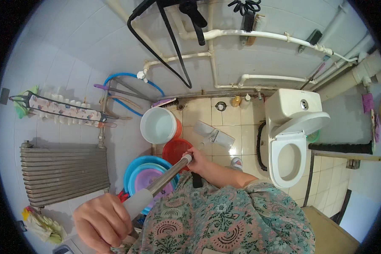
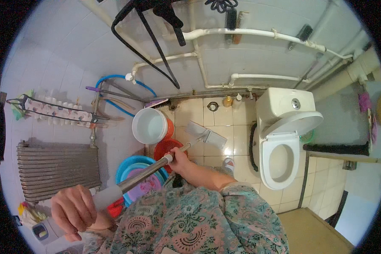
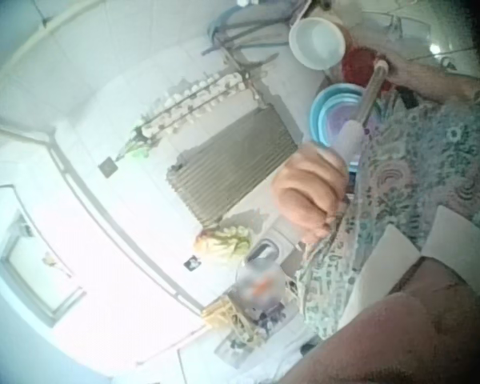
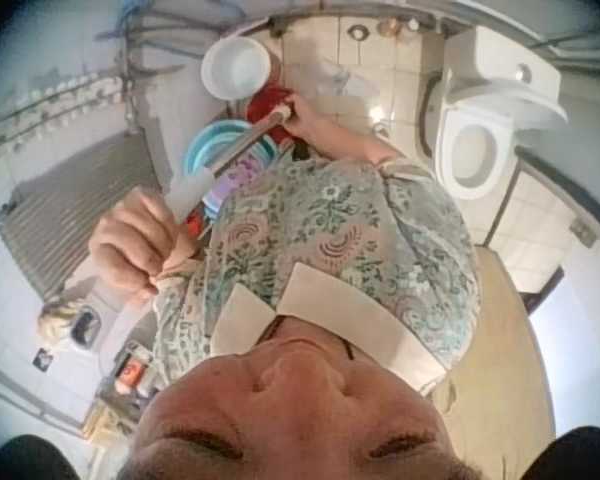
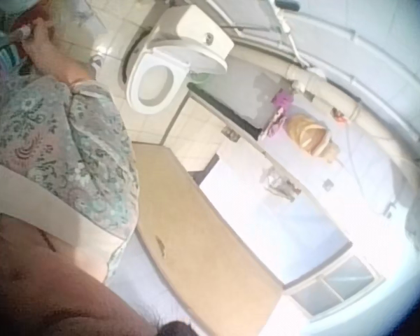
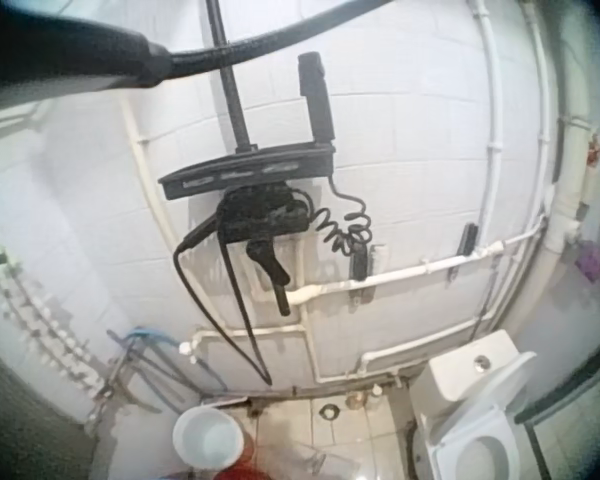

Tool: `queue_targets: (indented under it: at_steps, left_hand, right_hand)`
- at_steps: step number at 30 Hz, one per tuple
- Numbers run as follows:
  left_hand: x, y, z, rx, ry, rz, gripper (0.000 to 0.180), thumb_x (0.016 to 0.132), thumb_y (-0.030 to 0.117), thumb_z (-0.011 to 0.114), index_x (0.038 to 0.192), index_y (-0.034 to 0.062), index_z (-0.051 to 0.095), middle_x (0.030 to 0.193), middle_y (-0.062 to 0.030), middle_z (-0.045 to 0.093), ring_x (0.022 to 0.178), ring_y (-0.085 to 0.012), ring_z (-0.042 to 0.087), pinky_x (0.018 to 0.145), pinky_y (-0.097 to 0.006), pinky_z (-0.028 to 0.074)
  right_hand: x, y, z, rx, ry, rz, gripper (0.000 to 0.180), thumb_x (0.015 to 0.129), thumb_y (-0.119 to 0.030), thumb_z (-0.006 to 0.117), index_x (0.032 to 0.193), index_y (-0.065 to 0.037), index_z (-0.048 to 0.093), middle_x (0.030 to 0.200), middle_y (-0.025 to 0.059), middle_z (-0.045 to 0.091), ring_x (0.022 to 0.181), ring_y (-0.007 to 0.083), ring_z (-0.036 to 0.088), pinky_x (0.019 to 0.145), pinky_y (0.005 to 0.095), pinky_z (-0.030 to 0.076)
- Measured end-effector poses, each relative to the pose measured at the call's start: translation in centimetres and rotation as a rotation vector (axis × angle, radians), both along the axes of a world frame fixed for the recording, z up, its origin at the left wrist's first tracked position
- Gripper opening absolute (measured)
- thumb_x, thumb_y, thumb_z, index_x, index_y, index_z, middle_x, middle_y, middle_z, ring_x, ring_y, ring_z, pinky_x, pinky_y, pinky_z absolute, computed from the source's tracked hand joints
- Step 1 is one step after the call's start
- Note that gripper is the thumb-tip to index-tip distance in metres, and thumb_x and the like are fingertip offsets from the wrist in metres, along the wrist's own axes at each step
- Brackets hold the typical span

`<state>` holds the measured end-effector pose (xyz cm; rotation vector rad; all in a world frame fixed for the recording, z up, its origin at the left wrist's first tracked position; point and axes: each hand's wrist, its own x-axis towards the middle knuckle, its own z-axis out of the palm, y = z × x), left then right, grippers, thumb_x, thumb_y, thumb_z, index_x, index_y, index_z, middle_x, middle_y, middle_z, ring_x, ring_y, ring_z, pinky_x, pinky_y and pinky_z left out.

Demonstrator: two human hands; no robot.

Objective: The person mops the tiled floor of a bedroom and a bathroom using a flat mop. They move the mop back and forth across the floor, navigating around furniture and fixtures. The person transitions from the bedroom to the bathroom, continuing the mopping task in the new area.

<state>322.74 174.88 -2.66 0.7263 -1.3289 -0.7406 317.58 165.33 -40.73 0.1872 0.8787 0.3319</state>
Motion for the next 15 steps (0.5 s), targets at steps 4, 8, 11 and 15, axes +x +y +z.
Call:
queue_targets:
  at_steps: [4, 8, 11, 15]
  left_hand:
    - [-0.1, 0.5, -1.2, -0.001, -0.089, -0.015, 0.011, 0.069, 0.003, 0.065, 0.067, 0.0039, 0.055, 0.056, -0.0064, 0.056, 0.046, -0.0154, 0.055, 0.046, -0.025, 0.046]
    - [-1.2, 0.2, -3.6, -0.01, -0.104, 0.121, 0.016, 0.063, 0.007, 0.067, 0.062, 0.0049, 0.051, 0.054, -0.0059, 0.053, 0.041, -0.0188, 0.05, 0.044, -0.029, 0.043]
    - [-2.9, 2.1, -3.2, 0.008, -0.082, 0.535, 0.019, 0.068, 0.012, 0.066, 0.061, 0.0061, 0.049, 0.051, -0.005, 0.052, 0.04, -0.019, 0.049, 0.044, -0.029, 0.043]
    - [-3.0, 4.2, -4.4, -0.049, 0.02, 0.817, 0.028, 0.07, 0.018, 0.067, 0.058, 0.0063, 0.044, 0.047, -0.005, 0.05, 0.037, -0.0178, 0.047, 0.038, -0.029, 0.041]
  right_hand:
    - [0.7, -0.8, -1.0, -0.065, -0.044, -0.005, 0.008, 0.079, -0.01, 0.047, 0.077, -0.004, 0.044, 0.069, 0.0061, 0.047, 0.066, 0.0208, 0.051, 0.066, 0.0347, 0.049]
    - [2.4, -2.8, -4.6, -0.187, -0.098, 0.035, 0.012, 0.083, -0.016, 0.047, 0.078, -0.005, 0.045, 0.07, 0.0064, 0.05, 0.066, 0.0203, 0.053, 0.063, 0.0354, 0.05]
    - [4.4, -1.9, -3.0, -0.245, -0.165, 0.259, 0.019, 0.086, -0.024, 0.045, 0.085, -0.005, 0.046, 0.075, 0.0085, 0.053, 0.069, 0.022, 0.054, 0.064, 0.0372, 0.05]
    - [3.9, -2.5, -1.0, -0.323, -0.376, 0.615, 0.037, 0.087, -0.034, 0.043, 0.105, -0.002, 0.046, 0.089, 0.0132, 0.055, 0.077, 0.027, 0.056, 0.073, 0.0409, 0.049]
